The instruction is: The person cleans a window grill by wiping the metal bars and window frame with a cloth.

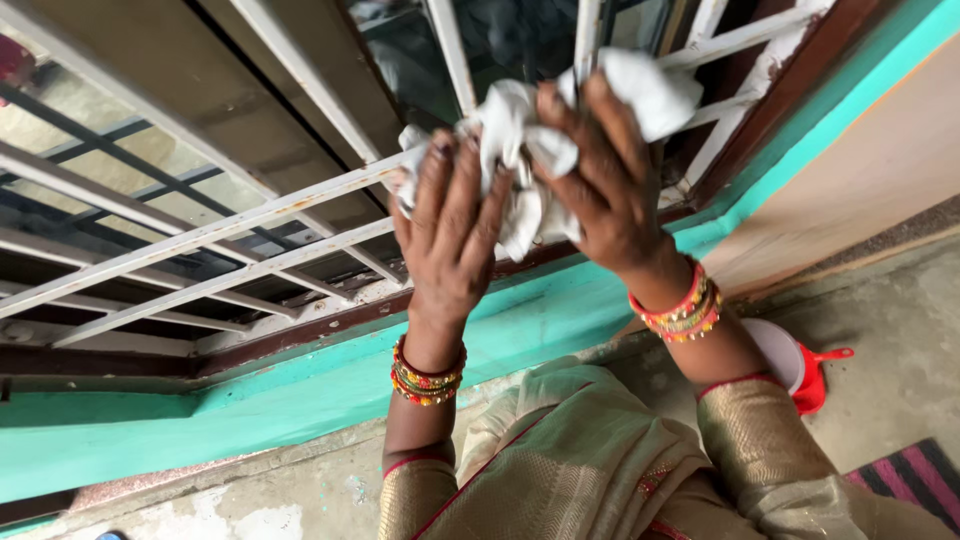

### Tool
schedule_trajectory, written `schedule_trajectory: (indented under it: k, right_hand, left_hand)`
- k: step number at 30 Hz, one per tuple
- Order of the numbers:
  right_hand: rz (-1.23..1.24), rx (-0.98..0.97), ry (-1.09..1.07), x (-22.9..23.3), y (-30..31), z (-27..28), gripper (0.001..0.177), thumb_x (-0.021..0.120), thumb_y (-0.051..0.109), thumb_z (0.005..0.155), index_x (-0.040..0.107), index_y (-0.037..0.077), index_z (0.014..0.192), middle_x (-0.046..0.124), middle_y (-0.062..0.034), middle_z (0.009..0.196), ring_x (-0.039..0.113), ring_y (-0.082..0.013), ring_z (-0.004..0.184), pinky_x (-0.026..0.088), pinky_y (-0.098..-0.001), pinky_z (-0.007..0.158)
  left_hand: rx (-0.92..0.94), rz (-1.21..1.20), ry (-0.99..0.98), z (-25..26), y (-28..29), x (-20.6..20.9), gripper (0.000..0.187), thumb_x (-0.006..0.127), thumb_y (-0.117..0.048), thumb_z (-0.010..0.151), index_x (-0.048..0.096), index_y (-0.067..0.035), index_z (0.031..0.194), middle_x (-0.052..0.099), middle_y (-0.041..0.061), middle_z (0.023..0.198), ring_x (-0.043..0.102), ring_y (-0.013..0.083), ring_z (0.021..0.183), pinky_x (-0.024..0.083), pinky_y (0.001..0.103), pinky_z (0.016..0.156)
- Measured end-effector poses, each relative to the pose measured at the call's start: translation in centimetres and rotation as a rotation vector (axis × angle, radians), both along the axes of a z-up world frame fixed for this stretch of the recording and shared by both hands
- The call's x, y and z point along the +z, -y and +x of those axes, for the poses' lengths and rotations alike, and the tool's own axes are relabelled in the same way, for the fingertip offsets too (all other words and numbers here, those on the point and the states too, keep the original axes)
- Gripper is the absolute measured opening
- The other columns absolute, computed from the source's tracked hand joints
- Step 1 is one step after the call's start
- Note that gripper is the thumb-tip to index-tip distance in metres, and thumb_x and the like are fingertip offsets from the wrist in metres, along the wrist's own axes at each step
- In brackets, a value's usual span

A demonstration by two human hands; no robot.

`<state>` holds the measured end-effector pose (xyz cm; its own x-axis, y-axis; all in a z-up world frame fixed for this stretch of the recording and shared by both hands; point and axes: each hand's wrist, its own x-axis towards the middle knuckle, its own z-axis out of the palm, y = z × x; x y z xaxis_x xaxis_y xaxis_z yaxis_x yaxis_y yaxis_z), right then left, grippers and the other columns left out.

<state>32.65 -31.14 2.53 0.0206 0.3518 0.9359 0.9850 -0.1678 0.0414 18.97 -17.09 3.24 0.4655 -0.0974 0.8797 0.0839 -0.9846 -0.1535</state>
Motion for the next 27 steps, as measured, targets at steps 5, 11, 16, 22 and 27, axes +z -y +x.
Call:
schedule_trajectory:
  k: [5,11,16,22,27]
  right_hand:
    - [-0.133,0.046,0.017,-2.9,2.3,-2.8,0.019,0.071,0.012,0.101,0.076,0.007,0.119,0.068,-0.0118,0.137,0.052,-0.031,0.138,0.047,-0.0452,0.11]
    - [-0.054,0.13,0.11,0.4,2.5,-3.2,0.015,0.076,0.019,0.103,0.074,0.009,0.114,0.064,-0.0136,0.138,0.05,-0.0342,0.137,0.046,-0.0489,0.111]
    - [-0.139,-0.098,0.067,2.5,-0.7,-2.8,0.029,0.071,0.029,0.096,0.075,0.007,0.115,0.063,-0.0191,0.139,0.049,-0.0401,0.135,0.041,-0.0508,0.105]
    - [-0.162,0.065,0.102,-3.0,-2.4,-5.3,0.014,0.071,0.016,0.102,0.077,0.012,0.114,0.068,-0.0094,0.138,0.054,-0.0308,0.135,0.048,-0.0443,0.111]
    - [-0.214,0.323,0.099,-2.8,-1.9,-6.8,0.017,0.076,0.018,0.1,0.076,0.012,0.115,0.071,-0.0098,0.131,0.059,-0.0283,0.13,0.049,-0.0415,0.102]
  left_hand:
    - [-0.214,-0.006,-0.004,-2.7,-0.5,-3.6,0.014,0.073,-0.009,0.101,0.075,-0.006,0.115,0.068,0.014,0.134,0.062,0.033,0.13,0.046,0.046,0.107]
    - [-0.208,0.105,0.087,-4.9,-0.8,-1.3,0.018,0.077,-0.014,0.101,0.076,-0.012,0.119,0.069,0.012,0.132,0.063,0.0305,0.126,0.044,0.045,0.106]
    - [0.11,-0.01,0.091,-3.3,-2.1,0.2,0.029,0.072,-0.011,0.098,0.074,-0.016,0.126,0.063,0.012,0.139,0.052,0.0382,0.133,0.037,0.06,0.109]
    - [-0.144,0.024,0.055,-5.5,-4.3,-4.4,0.011,0.078,-0.004,0.092,0.074,-0.003,0.102,0.065,0.013,0.136,0.06,0.0343,0.125,0.054,0.044,0.096]
    - [-0.206,0.029,0.13,-8.8,-4.9,-5.3,0.018,0.079,-0.007,0.086,0.075,-0.003,0.103,0.067,0.015,0.128,0.061,0.0326,0.12,0.054,0.044,0.091]
